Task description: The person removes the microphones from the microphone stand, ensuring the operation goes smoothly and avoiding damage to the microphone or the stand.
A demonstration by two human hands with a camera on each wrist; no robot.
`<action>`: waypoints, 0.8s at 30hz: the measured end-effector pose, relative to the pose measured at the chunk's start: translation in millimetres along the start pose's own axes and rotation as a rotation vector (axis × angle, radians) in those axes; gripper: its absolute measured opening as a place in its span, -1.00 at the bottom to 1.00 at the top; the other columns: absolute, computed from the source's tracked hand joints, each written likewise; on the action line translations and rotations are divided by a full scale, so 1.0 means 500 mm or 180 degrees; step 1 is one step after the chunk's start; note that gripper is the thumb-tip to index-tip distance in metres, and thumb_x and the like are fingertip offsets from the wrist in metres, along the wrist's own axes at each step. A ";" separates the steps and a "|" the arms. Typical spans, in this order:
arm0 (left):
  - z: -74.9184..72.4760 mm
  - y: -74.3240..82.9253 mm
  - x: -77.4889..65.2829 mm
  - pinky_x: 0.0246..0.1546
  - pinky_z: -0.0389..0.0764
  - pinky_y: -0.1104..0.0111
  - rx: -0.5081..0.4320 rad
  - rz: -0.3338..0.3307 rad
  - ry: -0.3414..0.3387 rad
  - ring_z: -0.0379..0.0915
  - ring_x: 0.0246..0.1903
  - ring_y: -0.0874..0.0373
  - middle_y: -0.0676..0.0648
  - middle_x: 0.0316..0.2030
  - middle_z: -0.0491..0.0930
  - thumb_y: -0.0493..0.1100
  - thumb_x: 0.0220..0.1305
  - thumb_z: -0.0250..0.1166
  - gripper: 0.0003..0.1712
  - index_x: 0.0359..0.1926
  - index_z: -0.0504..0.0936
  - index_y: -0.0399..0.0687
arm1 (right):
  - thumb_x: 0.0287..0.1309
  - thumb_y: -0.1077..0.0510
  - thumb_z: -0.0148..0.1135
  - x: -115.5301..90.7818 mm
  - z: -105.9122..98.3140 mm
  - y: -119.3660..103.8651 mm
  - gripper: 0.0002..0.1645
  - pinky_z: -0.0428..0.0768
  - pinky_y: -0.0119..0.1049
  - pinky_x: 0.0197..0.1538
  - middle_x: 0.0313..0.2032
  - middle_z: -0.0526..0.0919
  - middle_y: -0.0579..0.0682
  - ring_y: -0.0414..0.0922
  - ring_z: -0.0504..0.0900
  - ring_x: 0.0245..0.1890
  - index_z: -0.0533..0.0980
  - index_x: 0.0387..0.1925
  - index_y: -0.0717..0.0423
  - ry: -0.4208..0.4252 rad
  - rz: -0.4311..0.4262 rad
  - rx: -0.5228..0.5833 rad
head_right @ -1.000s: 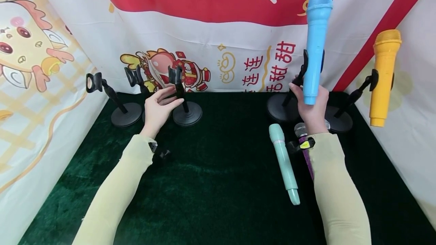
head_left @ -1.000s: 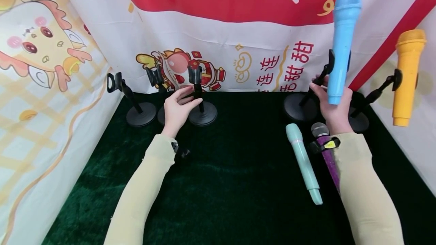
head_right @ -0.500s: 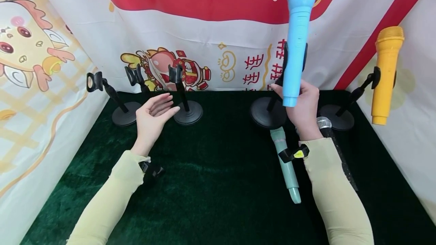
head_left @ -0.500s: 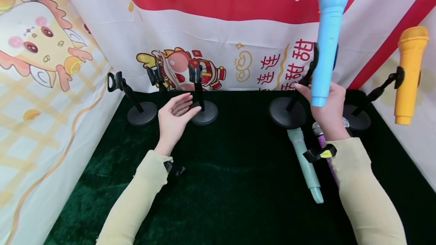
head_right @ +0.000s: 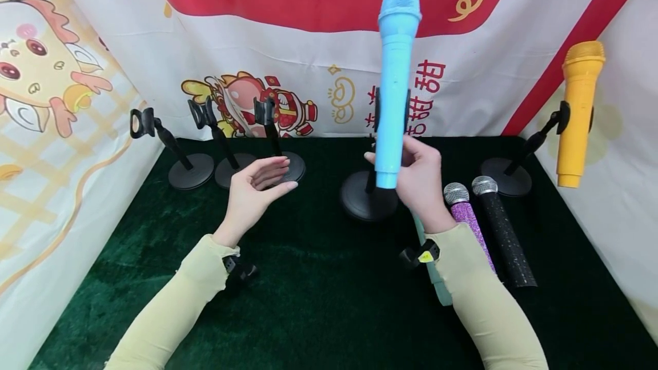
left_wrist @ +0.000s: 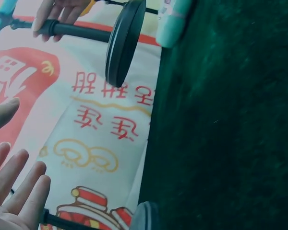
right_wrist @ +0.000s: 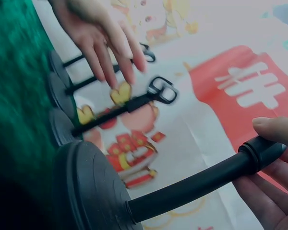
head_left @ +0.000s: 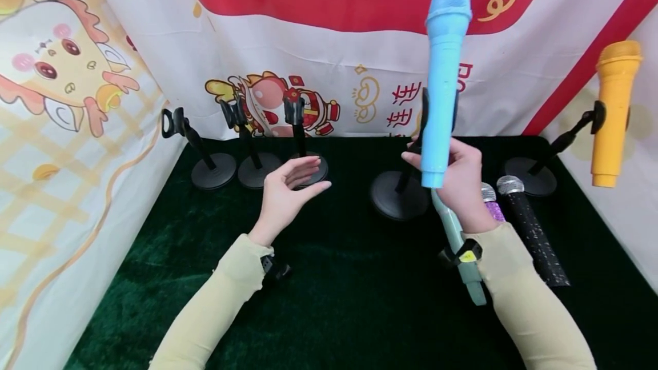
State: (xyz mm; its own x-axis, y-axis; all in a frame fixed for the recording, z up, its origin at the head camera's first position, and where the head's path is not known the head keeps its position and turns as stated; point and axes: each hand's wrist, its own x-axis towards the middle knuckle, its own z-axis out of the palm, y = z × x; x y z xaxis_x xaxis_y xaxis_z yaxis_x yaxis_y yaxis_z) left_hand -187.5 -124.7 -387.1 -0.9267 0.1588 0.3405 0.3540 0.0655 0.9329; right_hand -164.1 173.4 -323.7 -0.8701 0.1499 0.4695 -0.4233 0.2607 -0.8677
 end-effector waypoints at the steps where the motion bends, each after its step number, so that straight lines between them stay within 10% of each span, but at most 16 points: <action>1: 0.002 -0.008 -0.001 0.23 0.49 -0.07 0.0012 -0.0026 -0.0033 0.57 0.14 -0.03 -0.15 0.16 0.62 -0.32 0.20 0.50 -0.44 0.22 0.58 -0.22 | 0.03 0.28 0.59 -0.005 0.007 0.001 -0.68 0.55 -0.41 -0.23 -0.28 0.75 0.07 -0.17 0.65 -0.29 0.69 -0.20 0.37 -0.0061 0.0038 0.0054; 9: 0.015 -0.051 -0.011 0.22 0.53 0.12 0.0160 -0.0043 -0.0281 0.55 0.16 0.08 0.03 0.18 0.61 -0.19 0.17 0.56 -0.37 0.26 0.58 0.00 | 0.07 0.40 0.51 -0.044 0.058 0.020 -0.67 0.69 -0.31 -0.04 -0.18 0.73 0.27 -0.05 0.76 -0.20 0.65 -0.10 0.39 -0.0580 0.0097 0.0385; 24: 0.010 -0.085 -0.018 0.24 0.51 0.18 0.0269 -0.0059 -0.0766 0.50 0.20 0.19 0.14 0.21 0.57 -0.01 0.09 0.61 -0.27 0.29 0.55 0.27 | 0.13 0.16 0.55 -0.082 0.138 0.093 -0.67 0.72 -0.23 -0.06 -0.15 0.72 -0.03 -0.11 0.74 -0.15 0.64 -0.08 0.08 -0.1089 0.0125 0.0258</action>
State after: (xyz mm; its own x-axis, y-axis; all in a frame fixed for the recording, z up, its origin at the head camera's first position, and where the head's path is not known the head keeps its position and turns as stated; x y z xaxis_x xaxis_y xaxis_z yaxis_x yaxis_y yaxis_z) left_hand -193.6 -124.2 -430.3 -0.8801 0.3861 0.2762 0.3558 0.1512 0.9222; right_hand -165.6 113.5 -394.8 -0.9145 -0.1736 0.3655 -0.3946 0.1825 -0.9005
